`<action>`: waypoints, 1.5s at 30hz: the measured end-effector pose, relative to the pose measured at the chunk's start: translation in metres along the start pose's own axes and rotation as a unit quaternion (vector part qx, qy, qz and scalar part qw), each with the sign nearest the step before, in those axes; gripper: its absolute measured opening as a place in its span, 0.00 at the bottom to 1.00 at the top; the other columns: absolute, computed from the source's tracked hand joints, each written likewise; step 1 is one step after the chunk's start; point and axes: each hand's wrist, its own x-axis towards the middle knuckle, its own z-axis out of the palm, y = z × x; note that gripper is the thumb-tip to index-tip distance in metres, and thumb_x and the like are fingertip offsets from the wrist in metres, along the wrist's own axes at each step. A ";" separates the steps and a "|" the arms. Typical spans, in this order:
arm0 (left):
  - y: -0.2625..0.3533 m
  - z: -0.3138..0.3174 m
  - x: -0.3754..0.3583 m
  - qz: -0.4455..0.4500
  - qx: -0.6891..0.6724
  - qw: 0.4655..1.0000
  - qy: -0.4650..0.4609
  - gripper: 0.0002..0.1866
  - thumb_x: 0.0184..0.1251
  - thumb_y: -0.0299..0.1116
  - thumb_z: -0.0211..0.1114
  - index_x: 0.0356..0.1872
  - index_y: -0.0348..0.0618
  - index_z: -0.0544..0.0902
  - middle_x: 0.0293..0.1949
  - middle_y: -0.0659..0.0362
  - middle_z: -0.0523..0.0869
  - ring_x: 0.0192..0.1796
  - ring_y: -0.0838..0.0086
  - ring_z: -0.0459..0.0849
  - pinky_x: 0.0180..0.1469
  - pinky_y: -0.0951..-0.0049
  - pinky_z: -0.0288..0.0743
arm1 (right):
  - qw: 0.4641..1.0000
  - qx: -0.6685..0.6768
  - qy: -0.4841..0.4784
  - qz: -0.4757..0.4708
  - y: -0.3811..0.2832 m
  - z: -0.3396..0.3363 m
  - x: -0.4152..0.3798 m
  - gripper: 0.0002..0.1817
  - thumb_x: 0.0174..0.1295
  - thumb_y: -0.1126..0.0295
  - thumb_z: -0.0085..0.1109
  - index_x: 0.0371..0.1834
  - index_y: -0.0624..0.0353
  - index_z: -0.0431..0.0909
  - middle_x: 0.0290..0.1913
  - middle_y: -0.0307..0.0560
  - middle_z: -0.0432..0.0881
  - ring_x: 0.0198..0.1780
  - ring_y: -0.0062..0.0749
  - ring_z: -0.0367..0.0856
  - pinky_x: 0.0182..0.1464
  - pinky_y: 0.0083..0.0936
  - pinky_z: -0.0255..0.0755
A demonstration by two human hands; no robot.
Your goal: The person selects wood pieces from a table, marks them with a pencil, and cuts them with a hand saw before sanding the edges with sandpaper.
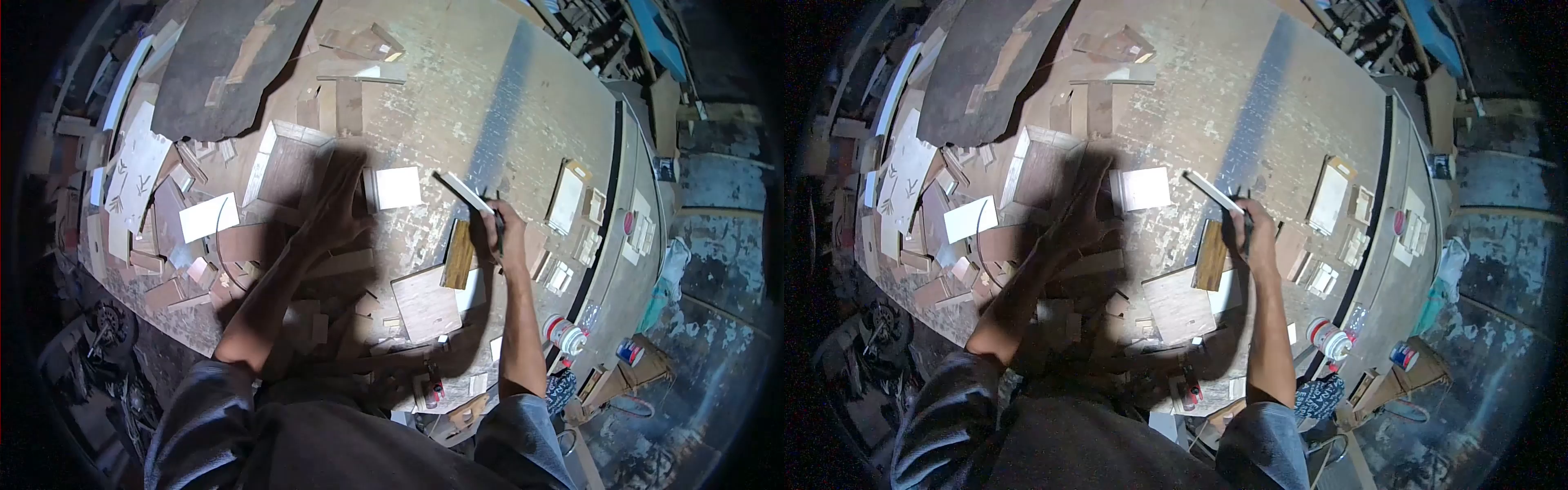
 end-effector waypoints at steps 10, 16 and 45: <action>-0.030 0.019 0.015 0.067 0.060 0.996 -0.021 0.56 0.51 0.33 0.83 0.80 0.39 0.57 0.78 0.41 0.63 0.81 0.46 0.58 0.82 0.51 0.56 | 0.999 0.008 0.030 -0.029 -0.013 0.024 0.030 0.06 0.73 0.71 0.60 0.45 0.63 0.81 0.26 0.39 0.74 0.31 0.22 0.69 0.35 0.25 0.66; -0.029 0.023 0.017 0.110 0.054 0.992 0.034 0.53 0.54 0.33 0.82 0.79 0.36 0.59 0.75 0.40 0.67 0.76 0.42 0.66 0.77 0.49 0.63 | 0.998 0.001 0.054 -0.034 -0.004 0.014 0.019 0.07 0.73 0.71 0.59 0.45 0.63 0.82 0.26 0.39 0.73 0.30 0.22 0.68 0.34 0.24 0.66; -0.011 0.021 0.014 -0.012 0.020 1.000 -0.015 0.64 0.49 0.26 0.84 0.83 0.39 0.45 0.77 0.37 0.64 0.78 0.49 0.66 0.79 0.57 0.61 | 0.994 0.058 0.090 0.031 0.001 -0.020 -0.029 0.07 0.71 0.73 0.60 0.42 0.67 0.82 0.38 0.61 0.84 0.41 0.52 0.84 0.48 0.38 0.75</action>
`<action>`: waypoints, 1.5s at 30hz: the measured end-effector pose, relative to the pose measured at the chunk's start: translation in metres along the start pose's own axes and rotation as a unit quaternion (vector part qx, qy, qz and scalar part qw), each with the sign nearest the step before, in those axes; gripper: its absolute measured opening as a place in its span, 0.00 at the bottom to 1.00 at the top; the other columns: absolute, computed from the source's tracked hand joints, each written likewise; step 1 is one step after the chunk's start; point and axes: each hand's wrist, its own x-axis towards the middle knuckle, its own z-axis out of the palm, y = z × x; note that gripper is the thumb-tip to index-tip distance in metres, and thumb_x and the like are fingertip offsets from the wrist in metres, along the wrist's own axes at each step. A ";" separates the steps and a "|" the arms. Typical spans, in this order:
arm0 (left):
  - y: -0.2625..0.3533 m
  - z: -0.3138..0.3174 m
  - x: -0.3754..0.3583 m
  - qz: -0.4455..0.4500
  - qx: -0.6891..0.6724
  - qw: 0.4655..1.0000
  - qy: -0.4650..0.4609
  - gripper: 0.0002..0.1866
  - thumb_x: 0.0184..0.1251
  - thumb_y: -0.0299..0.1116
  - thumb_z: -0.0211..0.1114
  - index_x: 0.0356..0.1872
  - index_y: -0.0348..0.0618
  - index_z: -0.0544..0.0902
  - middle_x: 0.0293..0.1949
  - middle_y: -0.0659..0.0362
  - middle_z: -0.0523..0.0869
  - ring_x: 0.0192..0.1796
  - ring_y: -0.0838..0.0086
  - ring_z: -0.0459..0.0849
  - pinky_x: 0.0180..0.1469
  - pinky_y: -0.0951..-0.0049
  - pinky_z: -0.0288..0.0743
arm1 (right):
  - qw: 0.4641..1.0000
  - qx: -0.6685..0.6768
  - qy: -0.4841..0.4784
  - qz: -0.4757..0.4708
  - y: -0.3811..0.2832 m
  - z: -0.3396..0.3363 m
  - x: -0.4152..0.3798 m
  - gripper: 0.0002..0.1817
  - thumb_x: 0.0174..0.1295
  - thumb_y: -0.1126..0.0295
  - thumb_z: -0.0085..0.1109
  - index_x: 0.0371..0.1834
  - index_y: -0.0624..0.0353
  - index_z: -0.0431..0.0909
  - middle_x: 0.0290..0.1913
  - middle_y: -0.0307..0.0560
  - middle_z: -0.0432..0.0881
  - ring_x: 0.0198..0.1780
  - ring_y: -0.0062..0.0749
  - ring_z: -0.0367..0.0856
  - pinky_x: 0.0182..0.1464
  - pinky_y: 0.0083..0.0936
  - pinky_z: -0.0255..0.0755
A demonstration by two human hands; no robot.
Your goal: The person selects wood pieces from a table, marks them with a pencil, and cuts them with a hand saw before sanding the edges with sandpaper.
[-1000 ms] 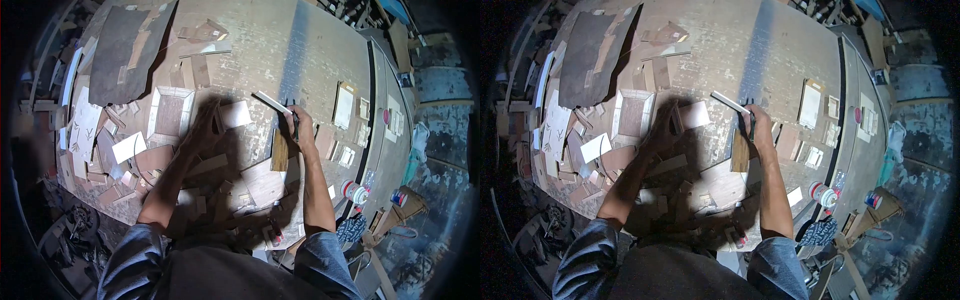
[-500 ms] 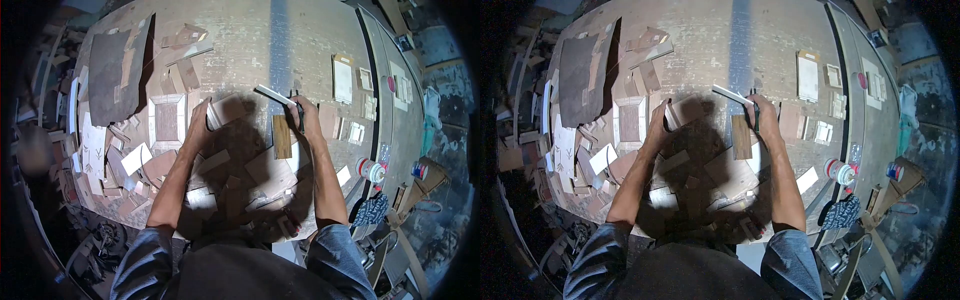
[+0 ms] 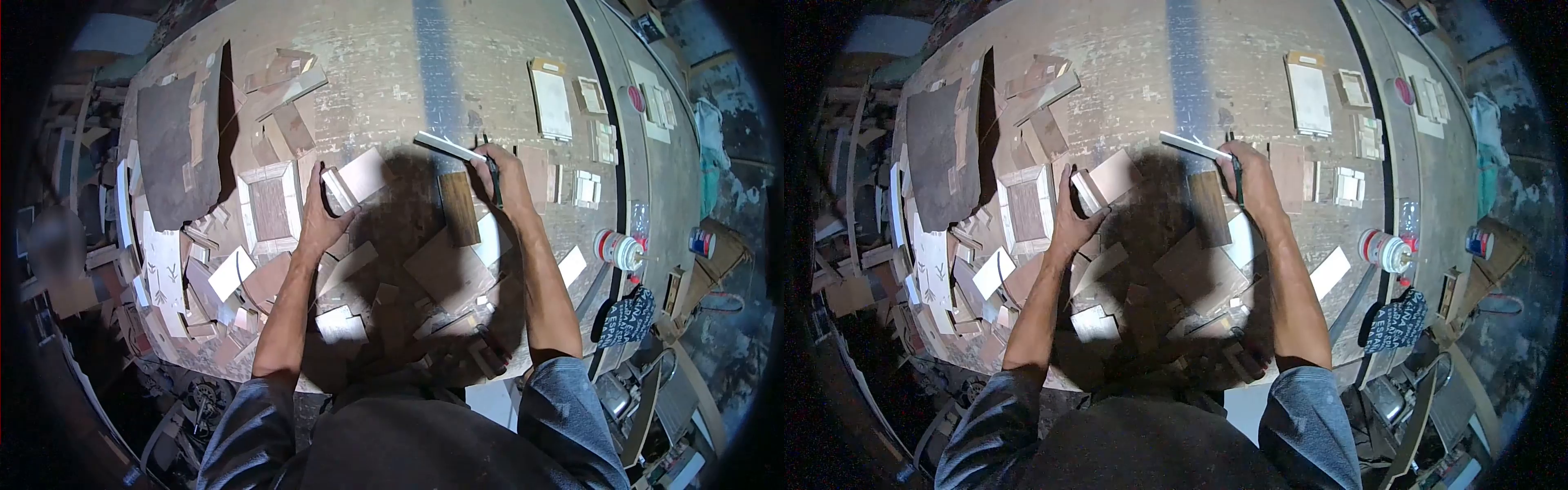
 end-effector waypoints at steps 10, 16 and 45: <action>0.003 -0.002 0.000 -0.015 0.001 1.000 -0.010 0.65 0.50 0.27 0.84 0.83 0.38 0.44 0.76 0.37 0.65 0.77 0.49 0.68 0.79 0.56 0.62 | 1.000 -0.006 0.000 -0.004 -0.005 0.000 -0.001 0.08 0.72 0.71 0.60 0.43 0.67 0.82 0.38 0.61 0.84 0.40 0.52 0.84 0.46 0.38 0.75; 0.015 -0.009 -0.003 -0.005 -0.036 0.999 -0.034 0.69 0.46 0.25 0.85 0.83 0.39 0.40 0.79 0.38 0.60 0.81 0.51 0.61 0.82 0.58 0.54 | 0.999 0.018 0.034 -0.027 -0.015 -0.012 -0.025 0.08 0.72 0.71 0.60 0.44 0.66 0.82 0.33 0.50 0.83 0.35 0.34 0.80 0.41 0.30 0.74; 0.144 -0.096 -0.350 -0.106 -0.533 0.808 -0.229 0.15 0.78 0.32 0.64 0.55 0.29 0.79 0.47 0.46 0.90 0.47 0.63 0.92 0.49 0.71 0.88 | 0.980 -0.073 0.147 -0.109 -0.231 0.065 -0.447 0.20 0.56 0.79 0.70 0.53 0.61 0.81 0.50 0.55 0.82 0.52 0.50 0.81 0.57 0.42 0.71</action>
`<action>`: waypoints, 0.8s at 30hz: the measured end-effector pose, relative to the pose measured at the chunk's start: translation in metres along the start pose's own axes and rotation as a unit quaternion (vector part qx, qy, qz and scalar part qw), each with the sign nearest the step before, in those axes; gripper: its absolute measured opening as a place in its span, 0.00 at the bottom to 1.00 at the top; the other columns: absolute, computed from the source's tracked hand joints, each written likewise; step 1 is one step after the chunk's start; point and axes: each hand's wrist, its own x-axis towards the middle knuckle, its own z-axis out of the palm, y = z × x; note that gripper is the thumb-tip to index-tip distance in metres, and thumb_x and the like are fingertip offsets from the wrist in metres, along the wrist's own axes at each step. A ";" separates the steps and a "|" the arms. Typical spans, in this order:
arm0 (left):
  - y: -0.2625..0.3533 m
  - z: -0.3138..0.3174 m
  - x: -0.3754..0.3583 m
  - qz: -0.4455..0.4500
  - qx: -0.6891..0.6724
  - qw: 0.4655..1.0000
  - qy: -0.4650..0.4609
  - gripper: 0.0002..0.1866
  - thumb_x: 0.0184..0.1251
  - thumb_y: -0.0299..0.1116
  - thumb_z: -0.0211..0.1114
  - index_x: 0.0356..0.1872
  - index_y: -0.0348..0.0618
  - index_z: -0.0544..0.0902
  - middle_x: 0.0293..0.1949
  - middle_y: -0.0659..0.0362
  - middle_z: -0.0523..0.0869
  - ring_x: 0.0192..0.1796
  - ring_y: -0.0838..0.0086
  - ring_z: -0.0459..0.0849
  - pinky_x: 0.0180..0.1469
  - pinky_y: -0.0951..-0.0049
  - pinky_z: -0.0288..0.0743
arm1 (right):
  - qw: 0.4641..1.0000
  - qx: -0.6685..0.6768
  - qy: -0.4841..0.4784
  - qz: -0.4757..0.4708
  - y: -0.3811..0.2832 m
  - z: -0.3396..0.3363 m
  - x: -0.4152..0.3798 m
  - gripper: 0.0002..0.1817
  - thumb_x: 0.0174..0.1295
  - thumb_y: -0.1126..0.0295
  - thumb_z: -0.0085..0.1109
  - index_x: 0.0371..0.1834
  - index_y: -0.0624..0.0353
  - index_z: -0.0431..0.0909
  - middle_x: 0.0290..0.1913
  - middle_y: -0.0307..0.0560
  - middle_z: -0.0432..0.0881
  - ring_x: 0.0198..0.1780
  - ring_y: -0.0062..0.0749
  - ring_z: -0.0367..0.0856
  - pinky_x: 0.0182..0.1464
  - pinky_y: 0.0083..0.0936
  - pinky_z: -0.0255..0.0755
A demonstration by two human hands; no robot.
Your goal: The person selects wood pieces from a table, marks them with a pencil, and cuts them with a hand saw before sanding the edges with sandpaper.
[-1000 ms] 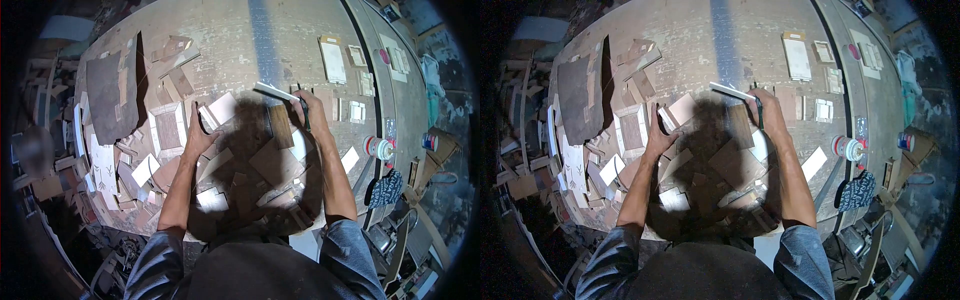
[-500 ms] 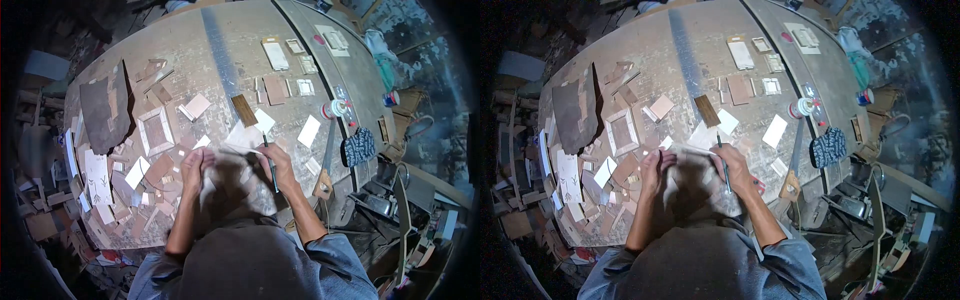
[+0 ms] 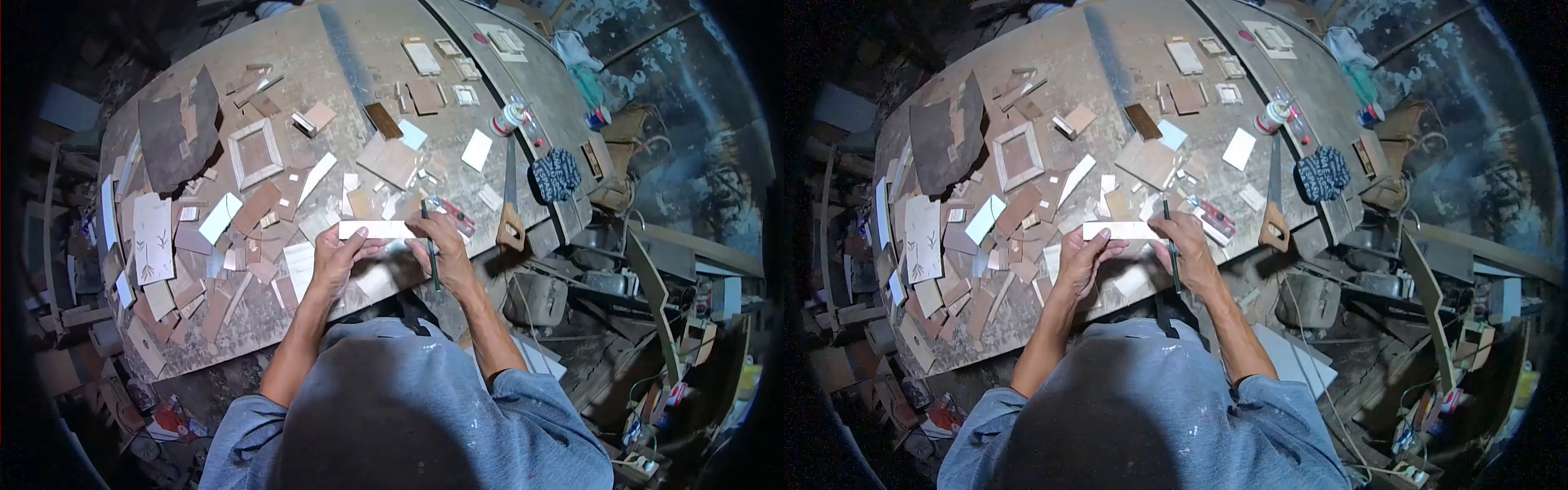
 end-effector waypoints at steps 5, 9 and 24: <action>-0.131 -0.053 -0.003 -0.130 0.075 0.988 0.031 0.15 0.75 0.34 0.68 0.54 0.33 0.81 0.45 0.49 0.91 0.42 0.68 0.92 0.41 0.72 0.86 | 0.988 0.021 -0.087 0.123 0.059 0.031 -0.082 0.19 0.60 0.77 0.67 0.56 0.64 0.80 0.46 0.60 0.81 0.50 0.57 0.80 0.54 0.41 0.73; -0.168 -0.062 -0.025 0.102 0.520 0.843 0.098 0.10 0.69 0.26 0.66 0.47 0.31 0.84 0.45 0.48 0.86 0.46 0.54 0.86 0.50 0.61 0.80 | 0.991 -0.012 -0.026 0.132 0.120 0.038 -0.145 0.16 0.60 0.79 0.64 0.53 0.65 0.79 0.44 0.62 0.80 0.47 0.62 0.79 0.52 0.46 0.73; -0.205 -0.015 -0.019 0.075 0.705 0.676 0.200 0.24 0.59 0.33 0.75 0.54 0.32 0.81 0.48 0.43 0.84 0.51 0.47 0.84 0.51 0.52 0.79 | 0.985 -0.086 -0.133 0.071 0.185 0.002 -0.162 0.18 0.57 0.75 0.67 0.52 0.58 0.80 0.45 0.58 0.77 0.51 0.59 0.76 0.52 0.47 0.69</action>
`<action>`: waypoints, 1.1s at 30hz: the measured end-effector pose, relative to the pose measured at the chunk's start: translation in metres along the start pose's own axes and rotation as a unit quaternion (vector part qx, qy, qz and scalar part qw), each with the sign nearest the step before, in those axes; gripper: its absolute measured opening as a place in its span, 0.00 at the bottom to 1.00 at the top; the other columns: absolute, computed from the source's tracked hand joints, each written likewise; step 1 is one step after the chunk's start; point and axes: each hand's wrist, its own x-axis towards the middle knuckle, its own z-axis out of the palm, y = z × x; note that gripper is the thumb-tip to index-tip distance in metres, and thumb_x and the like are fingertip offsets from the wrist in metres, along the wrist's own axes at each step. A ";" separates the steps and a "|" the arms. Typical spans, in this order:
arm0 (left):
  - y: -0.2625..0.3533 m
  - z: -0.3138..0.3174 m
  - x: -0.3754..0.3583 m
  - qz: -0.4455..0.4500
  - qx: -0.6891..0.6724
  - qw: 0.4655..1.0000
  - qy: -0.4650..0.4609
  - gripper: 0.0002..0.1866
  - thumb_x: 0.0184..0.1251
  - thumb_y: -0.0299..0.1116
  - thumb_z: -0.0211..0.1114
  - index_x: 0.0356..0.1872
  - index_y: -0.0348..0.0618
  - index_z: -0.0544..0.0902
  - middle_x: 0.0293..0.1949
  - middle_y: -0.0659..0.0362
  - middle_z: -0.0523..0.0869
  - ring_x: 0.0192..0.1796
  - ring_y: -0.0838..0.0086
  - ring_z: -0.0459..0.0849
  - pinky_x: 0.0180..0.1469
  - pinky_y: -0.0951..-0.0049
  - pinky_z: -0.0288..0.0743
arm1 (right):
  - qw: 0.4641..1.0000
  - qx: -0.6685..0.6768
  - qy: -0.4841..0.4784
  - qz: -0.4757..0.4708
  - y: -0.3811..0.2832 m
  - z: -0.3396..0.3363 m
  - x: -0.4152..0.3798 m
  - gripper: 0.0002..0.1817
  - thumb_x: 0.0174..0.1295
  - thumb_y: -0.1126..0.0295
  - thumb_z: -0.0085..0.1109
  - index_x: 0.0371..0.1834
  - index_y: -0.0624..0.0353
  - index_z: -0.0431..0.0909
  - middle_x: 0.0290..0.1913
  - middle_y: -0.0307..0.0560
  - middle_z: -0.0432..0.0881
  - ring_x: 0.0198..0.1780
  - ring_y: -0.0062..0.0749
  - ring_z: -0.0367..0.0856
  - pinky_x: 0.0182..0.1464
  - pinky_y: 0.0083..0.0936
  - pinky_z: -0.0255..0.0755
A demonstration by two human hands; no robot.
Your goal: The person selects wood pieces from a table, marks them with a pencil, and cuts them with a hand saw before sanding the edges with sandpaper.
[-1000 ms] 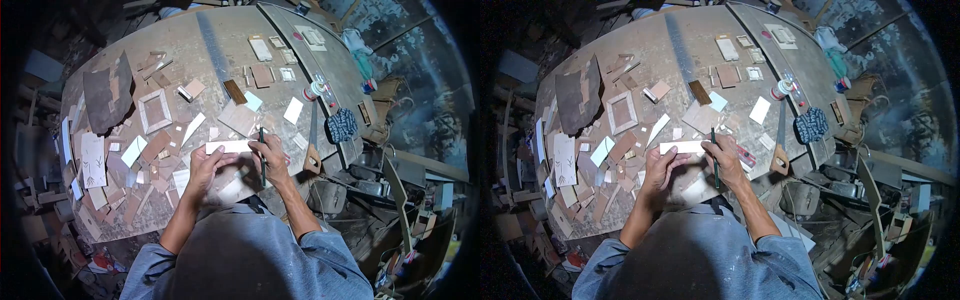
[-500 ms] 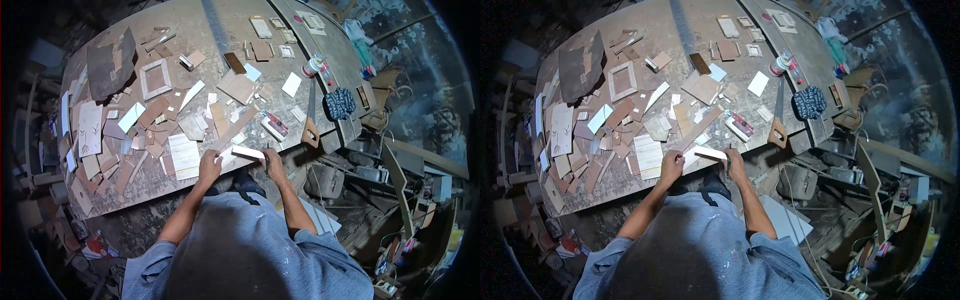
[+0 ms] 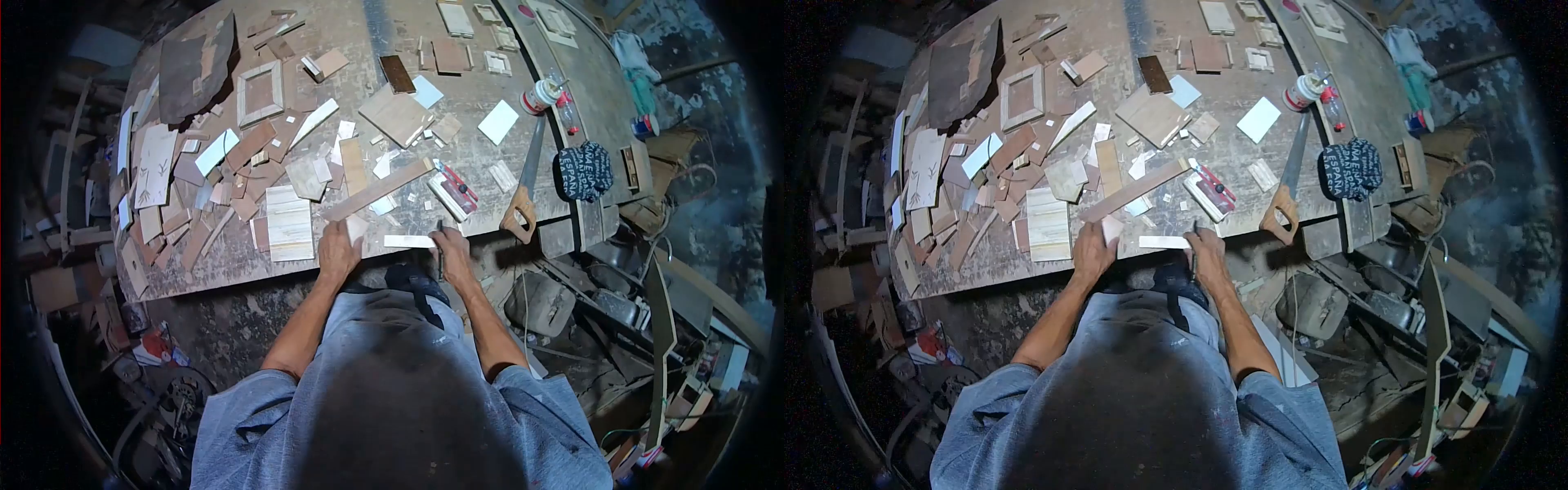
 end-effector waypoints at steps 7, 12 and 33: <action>-0.015 0.033 0.003 -0.244 -0.510 0.825 -0.013 0.15 0.68 0.29 0.70 0.51 0.30 0.87 0.33 0.50 0.91 0.33 0.71 0.88 0.36 0.71 0.79 | 0.997 0.013 -0.061 -0.053 -0.015 0.028 0.033 0.19 0.59 0.71 0.68 0.55 0.55 0.83 0.52 0.56 0.78 0.59 0.54 0.73 0.59 0.49 0.65; 0.012 0.030 -0.004 -0.188 -0.205 0.960 0.020 0.25 0.62 0.32 0.75 0.59 0.32 0.82 0.41 0.45 0.87 0.40 0.60 0.86 0.44 0.63 0.79 | 0.996 0.038 -0.041 -0.069 -0.011 0.041 0.039 0.19 0.58 0.72 0.69 0.55 0.55 0.84 0.51 0.58 0.76 0.55 0.56 0.73 0.57 0.48 0.65; -0.011 0.004 0.006 0.196 -0.036 0.968 -0.151 0.47 0.47 0.40 0.84 0.71 0.39 0.72 0.74 0.46 0.67 0.73 0.47 0.68 0.72 0.54 0.72 | 0.998 0.056 -0.036 -0.017 -0.022 0.054 0.041 0.19 0.58 0.72 0.71 0.54 0.53 0.86 0.52 0.55 0.77 0.58 0.53 0.73 0.59 0.46 0.62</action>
